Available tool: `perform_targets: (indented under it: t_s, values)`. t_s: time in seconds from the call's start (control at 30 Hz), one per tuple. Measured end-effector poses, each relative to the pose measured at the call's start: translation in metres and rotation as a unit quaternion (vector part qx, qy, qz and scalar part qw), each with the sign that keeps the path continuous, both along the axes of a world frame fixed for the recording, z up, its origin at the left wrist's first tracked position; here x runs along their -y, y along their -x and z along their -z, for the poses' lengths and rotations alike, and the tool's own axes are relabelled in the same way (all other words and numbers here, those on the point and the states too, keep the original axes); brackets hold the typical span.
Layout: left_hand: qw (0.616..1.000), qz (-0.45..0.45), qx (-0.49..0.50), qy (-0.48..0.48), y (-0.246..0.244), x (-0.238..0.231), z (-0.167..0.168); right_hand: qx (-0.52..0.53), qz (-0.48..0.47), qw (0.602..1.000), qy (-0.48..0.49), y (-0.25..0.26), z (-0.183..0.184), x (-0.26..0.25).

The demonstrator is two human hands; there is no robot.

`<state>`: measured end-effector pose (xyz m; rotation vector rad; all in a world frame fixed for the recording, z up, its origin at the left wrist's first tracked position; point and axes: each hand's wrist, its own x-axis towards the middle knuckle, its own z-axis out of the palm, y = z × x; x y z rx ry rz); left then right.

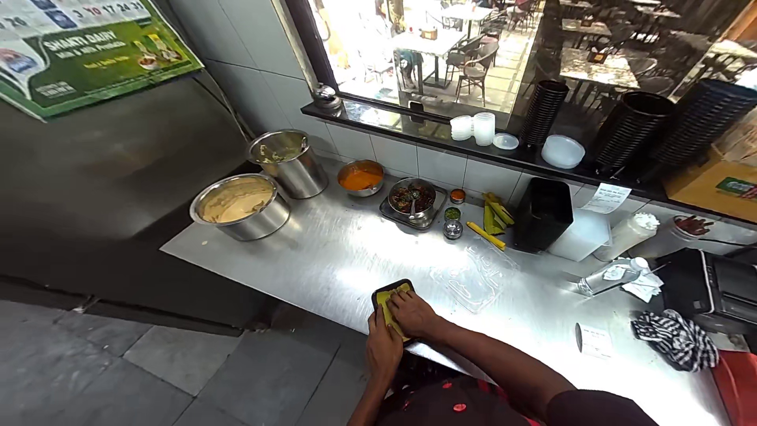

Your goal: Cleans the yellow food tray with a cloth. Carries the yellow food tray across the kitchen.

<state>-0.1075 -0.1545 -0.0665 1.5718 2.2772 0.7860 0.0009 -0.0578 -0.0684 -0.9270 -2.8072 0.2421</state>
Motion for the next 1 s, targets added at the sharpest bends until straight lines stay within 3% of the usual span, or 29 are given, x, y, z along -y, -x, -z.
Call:
perform_targets:
  t_s: [0.17, 0.33, 0.6, 1.0]
  values:
    - [0.999, -0.043, 0.008, 0.018, -0.012, 0.005, -0.004, 0.070, 0.020, 0.992, 0.101, -0.002, -0.016, 0.017]
    - [0.997, -0.023, 0.049, 0.059, -0.016, 0.007, -0.009, 0.100, 0.015, 0.976, 0.191, -0.007, -0.016, 0.028]
    - [0.998, -0.019, 0.030, 0.050, -0.007, -0.011, -0.006, 0.088, -0.003, 0.973, 0.213, -0.015, -0.018, 0.032]
    - [0.997, -0.018, 0.008, 0.069, -0.008, -0.014, -0.007, -0.085, 0.054, 0.995, -0.023, -0.038, 0.013, 0.065]
